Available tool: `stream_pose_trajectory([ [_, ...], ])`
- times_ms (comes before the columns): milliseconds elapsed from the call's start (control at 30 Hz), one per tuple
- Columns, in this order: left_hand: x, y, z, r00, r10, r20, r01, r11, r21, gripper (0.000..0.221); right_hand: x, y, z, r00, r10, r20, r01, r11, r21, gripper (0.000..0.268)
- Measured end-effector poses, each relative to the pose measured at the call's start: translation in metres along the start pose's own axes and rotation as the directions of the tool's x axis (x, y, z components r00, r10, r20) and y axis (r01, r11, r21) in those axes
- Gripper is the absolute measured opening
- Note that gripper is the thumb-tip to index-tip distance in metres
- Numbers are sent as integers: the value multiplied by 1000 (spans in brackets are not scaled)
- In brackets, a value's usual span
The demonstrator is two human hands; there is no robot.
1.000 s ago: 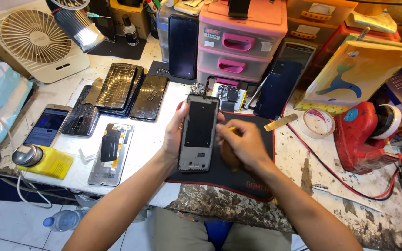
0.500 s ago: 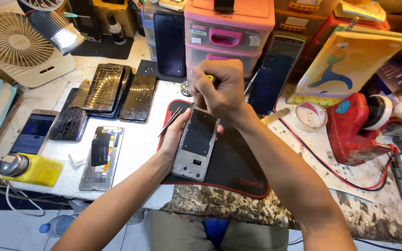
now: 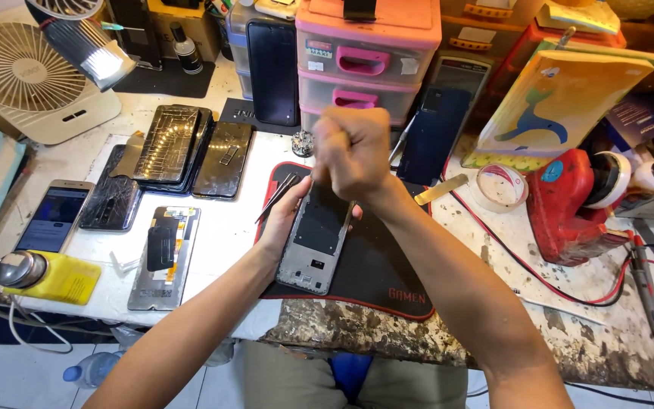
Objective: Scraping adhesive residue from a mobile phone frame to prepare it for repair or reassembly.
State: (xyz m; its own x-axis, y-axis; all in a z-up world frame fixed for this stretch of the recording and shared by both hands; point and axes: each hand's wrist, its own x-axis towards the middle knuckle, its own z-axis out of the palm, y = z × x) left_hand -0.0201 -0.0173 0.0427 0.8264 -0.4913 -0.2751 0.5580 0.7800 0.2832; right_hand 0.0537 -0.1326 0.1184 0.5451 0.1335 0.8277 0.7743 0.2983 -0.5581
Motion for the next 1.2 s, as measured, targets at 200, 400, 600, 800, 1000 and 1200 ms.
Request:
stream_pose_trajectory([
  [200, 7, 8, -15, 959, -105, 264, 53, 979, 196, 62, 14, -24, -32, 973, -4, -232, -61, 961, -270, 40],
  [400, 6, -5, -15, 981, -78, 175, 63, 994, 90, 53, 12, -33, 11, 997, -28, 69, 34, 996, -83, 32],
  [600, 4, -1, -17, 979, -71, 191, 52, 993, 102, 52, 4, 5, -39, 980, -183, 80, 200, 913, -355, 48],
  [800, 10, 6, -27, 987, 2, 160, -34, 979, 202, 58, -2, -42, -104, 884, 467, -32, -413, 748, -519, 39],
  [1000, 13, 13, -25, 993, 31, 114, -54, 977, 204, 66, -25, -94, -149, 521, 853, 25, -424, 285, -859, 26],
  [1200, -1, 5, -2, 999, 20, -32, -11, 960, 281, 65, -82, -76, -202, 707, 688, 166, -148, 373, -916, 22],
])
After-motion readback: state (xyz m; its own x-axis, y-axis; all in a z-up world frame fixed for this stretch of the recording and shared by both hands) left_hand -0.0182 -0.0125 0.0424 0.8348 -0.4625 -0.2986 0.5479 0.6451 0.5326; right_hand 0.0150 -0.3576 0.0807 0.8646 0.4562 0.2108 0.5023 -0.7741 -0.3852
